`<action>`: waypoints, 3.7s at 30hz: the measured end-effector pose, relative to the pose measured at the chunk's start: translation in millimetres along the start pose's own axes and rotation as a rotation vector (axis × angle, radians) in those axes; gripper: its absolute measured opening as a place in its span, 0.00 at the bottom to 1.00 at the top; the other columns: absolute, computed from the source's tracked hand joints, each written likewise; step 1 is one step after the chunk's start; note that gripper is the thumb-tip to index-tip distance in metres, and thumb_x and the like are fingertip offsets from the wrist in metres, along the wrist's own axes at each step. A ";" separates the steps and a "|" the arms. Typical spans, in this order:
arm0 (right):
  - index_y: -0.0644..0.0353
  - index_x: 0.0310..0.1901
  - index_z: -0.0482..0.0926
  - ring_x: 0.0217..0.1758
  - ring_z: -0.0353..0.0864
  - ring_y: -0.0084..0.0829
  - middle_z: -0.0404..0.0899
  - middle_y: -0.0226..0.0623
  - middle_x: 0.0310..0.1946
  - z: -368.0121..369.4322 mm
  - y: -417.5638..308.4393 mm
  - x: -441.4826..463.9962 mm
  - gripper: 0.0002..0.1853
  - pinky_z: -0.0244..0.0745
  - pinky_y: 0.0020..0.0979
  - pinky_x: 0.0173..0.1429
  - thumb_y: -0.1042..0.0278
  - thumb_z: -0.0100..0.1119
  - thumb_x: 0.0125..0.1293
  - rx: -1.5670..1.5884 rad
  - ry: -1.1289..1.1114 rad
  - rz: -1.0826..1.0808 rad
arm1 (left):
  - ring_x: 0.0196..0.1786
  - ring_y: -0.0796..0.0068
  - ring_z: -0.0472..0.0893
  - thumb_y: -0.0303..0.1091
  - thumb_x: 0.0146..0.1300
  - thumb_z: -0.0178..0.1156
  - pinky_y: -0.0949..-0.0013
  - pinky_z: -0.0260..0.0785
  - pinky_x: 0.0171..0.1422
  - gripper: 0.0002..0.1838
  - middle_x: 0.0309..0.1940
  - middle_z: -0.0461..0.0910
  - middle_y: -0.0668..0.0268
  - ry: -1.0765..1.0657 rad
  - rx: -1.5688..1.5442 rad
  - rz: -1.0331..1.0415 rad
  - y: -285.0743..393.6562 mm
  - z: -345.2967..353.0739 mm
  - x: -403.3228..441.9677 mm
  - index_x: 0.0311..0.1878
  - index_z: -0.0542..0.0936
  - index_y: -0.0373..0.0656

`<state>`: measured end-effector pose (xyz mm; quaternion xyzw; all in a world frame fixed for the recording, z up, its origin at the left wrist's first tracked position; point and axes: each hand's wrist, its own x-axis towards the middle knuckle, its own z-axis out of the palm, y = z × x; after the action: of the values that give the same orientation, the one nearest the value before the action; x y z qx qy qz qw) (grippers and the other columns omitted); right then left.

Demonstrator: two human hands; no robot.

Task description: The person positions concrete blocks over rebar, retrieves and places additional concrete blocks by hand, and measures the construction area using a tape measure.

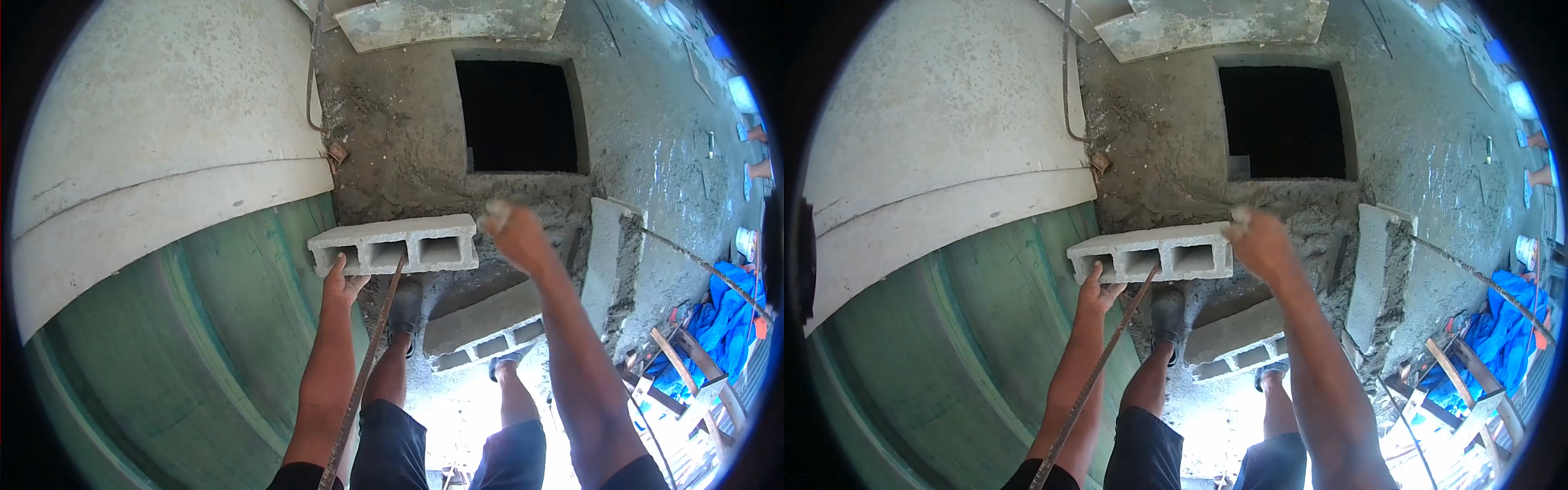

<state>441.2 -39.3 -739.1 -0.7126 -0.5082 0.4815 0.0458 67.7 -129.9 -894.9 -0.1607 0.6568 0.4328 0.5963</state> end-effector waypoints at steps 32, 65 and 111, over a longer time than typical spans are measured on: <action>0.65 0.70 0.58 0.54 0.79 0.46 0.78 0.56 0.52 22.7 297.1 -453.6 0.42 0.73 0.39 0.56 0.51 0.62 0.59 0.130 0.119 0.682 | 0.47 0.66 0.81 0.41 0.61 0.62 0.67 0.78 0.42 0.37 0.52 0.75 0.55 -0.171 1.035 -0.016 -79.2 -45.1 -330.5 0.67 0.61 0.31; 0.65 0.63 0.68 0.39 0.85 0.37 0.81 0.42 0.44 35.0 147.6 -696.8 0.29 0.79 0.37 0.34 0.61 0.60 0.63 0.926 0.259 1.003 | 0.59 0.48 0.74 0.43 0.56 0.66 0.55 0.64 0.65 0.32 0.53 0.77 0.45 -0.988 1.905 0.884 13.0 94.9 -528.8 0.59 0.71 0.31; 0.66 0.60 0.72 0.45 0.84 0.33 0.82 0.43 0.48 -142.2 272.1 -563.5 0.26 0.78 0.28 0.40 0.59 0.61 0.64 0.967 0.294 0.386 | 0.38 0.54 0.83 0.53 0.51 0.68 0.55 0.74 0.46 0.27 0.35 0.83 0.47 0.122 1.630 0.724 175.6 271.1 -413.9 0.35 0.83 0.33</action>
<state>719.3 -542.4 -453.9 -0.7506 -0.0770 0.5552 0.3499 212.8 50.7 -423.7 0.5073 0.8015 -0.0160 0.3163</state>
